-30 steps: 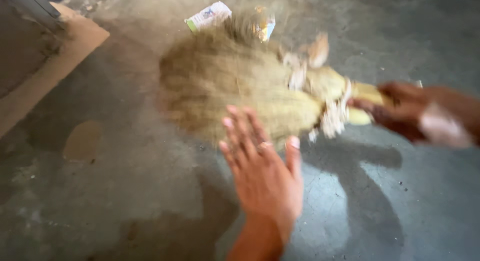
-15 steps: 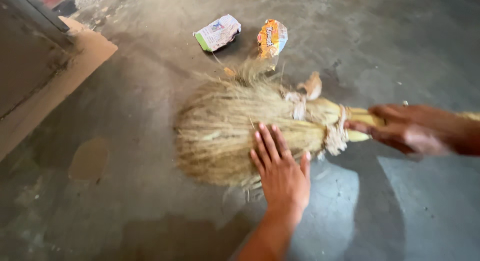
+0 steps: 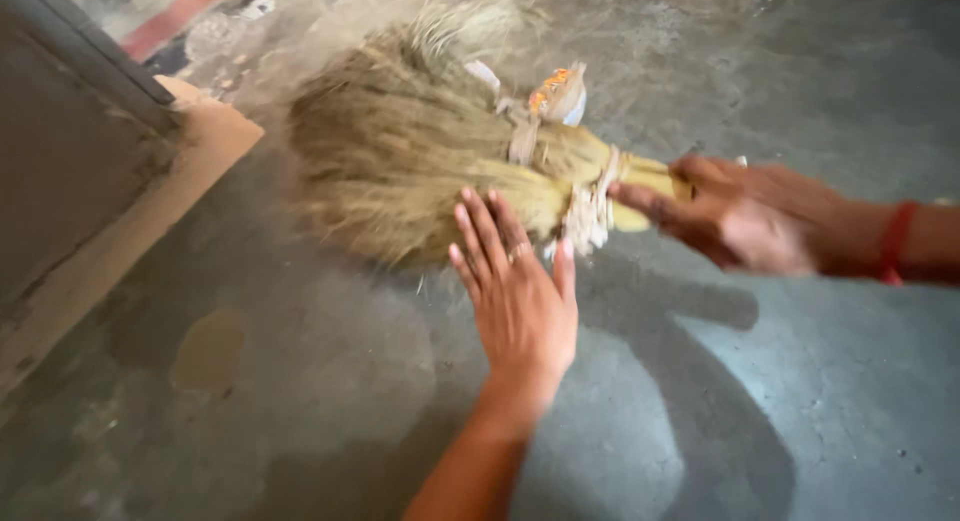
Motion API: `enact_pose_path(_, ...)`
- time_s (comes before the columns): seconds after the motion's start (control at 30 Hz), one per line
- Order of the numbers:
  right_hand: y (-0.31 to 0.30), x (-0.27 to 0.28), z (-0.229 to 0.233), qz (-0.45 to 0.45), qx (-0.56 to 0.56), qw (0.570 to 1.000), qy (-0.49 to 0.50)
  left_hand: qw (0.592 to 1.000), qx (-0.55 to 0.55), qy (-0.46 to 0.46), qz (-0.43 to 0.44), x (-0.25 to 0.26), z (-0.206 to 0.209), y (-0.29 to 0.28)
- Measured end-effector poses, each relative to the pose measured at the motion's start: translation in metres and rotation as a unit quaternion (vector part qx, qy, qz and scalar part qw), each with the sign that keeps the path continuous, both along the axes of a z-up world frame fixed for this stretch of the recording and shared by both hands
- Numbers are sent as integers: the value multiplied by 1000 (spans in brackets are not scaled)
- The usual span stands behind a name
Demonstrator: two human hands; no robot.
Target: The person sweeps a concrete floor using a traditional straw broom. They gather small debris and push larger items like a crumpled snack wrapper and a piece of paper across the floor.
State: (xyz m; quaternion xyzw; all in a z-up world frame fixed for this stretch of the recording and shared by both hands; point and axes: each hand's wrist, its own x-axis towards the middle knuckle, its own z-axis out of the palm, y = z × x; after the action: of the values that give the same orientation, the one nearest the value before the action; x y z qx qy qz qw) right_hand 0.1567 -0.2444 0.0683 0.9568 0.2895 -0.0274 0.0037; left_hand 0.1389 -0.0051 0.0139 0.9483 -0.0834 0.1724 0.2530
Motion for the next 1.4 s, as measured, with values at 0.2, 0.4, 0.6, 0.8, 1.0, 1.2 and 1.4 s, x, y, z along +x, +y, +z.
enact_pose_path(0.2, 24, -93, -8, 99, -6, 985, 139, 997, 19, -63, 28, -147, -47, 61)
enact_pose_path(0.4, 69, -102, -20, 224, -20, 959, 174, 978, 91, -145, 119, -191, -162, 88)
enact_pose_path(0.6, 74, -30, -28, 162, -31, 974, 156, 994, 75, -20, 83, -123, -99, 70)
enact_pose_path(0.8, 66, 40, -33, 81, -77, 989, 94, 995, 56, 86, 7, -3, -64, 70)
enact_pose_path(1.0, 84, 61, -3, 20, -155, 987, 23, 993, 39, 109, -6, 56, -32, 71)
enact_pose_path(1.2, 103, 2, 31, 46, 33, 994, 94, 998, -36, -2, 59, -25, 9, 91)
enact_pose_path(1.4, 157, -81, 17, 206, 46, 971, 114, 984, -28, -8, 176, -160, 16, 140)
